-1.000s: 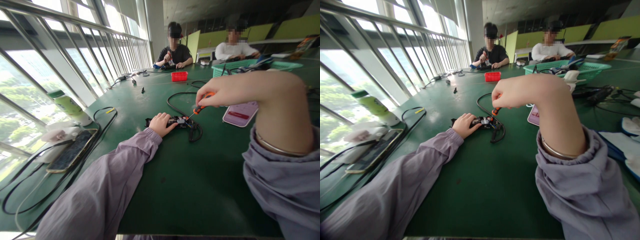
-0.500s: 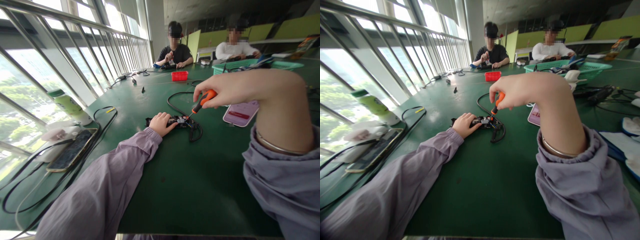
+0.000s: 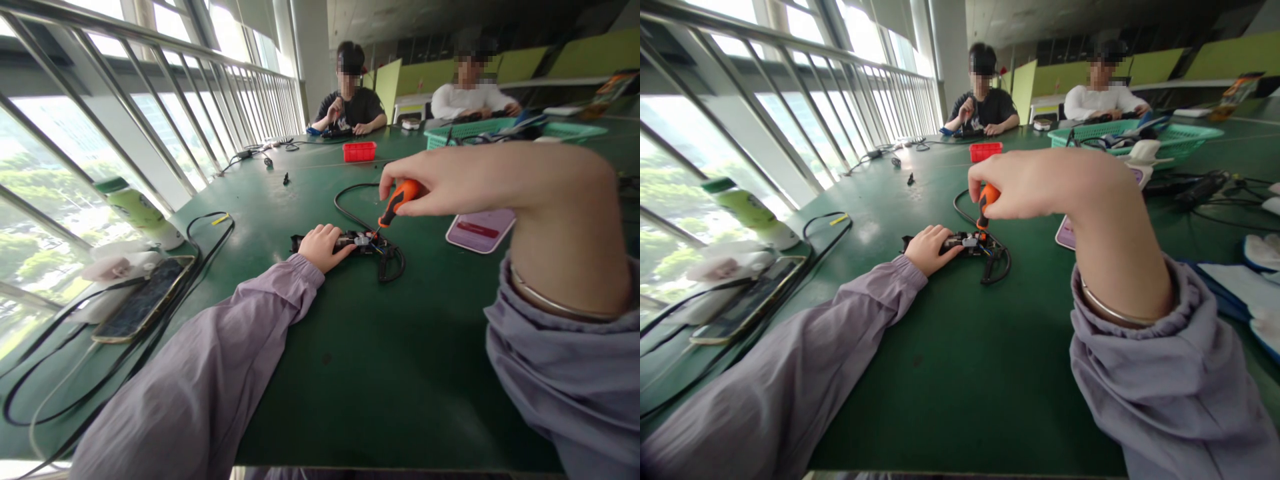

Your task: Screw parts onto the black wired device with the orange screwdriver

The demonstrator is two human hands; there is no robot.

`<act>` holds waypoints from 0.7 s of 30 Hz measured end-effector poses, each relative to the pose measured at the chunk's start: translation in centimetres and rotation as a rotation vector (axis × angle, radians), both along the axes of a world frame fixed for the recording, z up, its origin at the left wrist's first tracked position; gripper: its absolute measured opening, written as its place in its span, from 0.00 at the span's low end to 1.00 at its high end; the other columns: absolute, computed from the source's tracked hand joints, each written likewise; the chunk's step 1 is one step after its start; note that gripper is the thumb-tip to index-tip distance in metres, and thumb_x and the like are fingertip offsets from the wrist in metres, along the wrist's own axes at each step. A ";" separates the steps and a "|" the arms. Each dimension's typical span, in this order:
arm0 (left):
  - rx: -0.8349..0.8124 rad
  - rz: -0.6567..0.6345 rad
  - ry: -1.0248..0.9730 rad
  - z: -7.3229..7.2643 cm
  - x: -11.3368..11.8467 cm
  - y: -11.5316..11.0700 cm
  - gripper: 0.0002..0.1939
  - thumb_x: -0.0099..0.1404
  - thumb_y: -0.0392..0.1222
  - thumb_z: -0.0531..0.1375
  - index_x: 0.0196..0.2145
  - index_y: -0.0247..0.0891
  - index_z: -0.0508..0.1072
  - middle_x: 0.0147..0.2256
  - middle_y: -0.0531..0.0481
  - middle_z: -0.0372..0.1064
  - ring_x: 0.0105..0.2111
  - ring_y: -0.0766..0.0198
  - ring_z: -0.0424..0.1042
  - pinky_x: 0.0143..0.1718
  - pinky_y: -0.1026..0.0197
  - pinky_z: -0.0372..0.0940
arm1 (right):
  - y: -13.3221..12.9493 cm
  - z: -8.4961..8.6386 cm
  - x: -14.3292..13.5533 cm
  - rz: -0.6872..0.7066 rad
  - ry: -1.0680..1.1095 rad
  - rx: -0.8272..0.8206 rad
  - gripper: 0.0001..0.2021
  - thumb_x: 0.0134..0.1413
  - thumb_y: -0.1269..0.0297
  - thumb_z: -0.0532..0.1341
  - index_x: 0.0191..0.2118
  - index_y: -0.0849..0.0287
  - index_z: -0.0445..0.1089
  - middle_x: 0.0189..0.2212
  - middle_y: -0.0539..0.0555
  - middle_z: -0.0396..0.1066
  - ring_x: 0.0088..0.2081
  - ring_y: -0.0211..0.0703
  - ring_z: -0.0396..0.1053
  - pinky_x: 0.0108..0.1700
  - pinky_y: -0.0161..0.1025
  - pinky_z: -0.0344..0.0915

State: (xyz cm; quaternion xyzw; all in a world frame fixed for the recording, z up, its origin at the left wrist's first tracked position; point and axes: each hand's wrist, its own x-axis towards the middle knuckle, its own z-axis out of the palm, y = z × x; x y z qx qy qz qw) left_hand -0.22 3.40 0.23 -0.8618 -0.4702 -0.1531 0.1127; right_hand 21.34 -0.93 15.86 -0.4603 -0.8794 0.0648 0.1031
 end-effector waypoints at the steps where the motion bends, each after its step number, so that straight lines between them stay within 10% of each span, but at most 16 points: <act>1: -0.001 0.001 0.002 0.0 0.0 0.0 0.23 0.65 0.59 0.48 0.39 0.37 0.68 0.37 0.45 0.67 0.38 0.57 0.65 0.40 0.57 0.60 | 0.1 0.0 0.1 0.005 -0.008 -0.001 0.07 0.42 0.57 0.64 0.28 0.53 0.70 0.19 0.47 0.67 0.20 0.36 0.62 0.25 0.39 0.54; 11: 0.015 -0.003 -0.001 0.0 0.0 0.1 0.23 0.65 0.59 0.48 0.38 0.37 0.68 0.37 0.45 0.67 0.38 0.57 0.65 0.40 0.57 0.60 | -1.2 0.2 -1.9 -0.295 0.002 -0.114 0.17 0.49 0.50 0.57 0.18 0.55 0.61 0.12 0.48 0.61 0.12 0.35 0.54 0.20 0.41 0.50; 21: -0.013 0.004 -0.009 0.2 0.0 -0.1 0.22 0.64 0.59 0.49 0.38 0.37 0.68 0.37 0.45 0.67 0.39 0.57 0.65 0.41 0.57 0.60 | -1.8 -3.4 -1.6 -0.260 0.250 0.246 0.05 0.50 0.60 0.56 0.29 0.53 0.64 0.19 0.50 0.67 0.18 0.40 0.61 0.22 0.38 0.51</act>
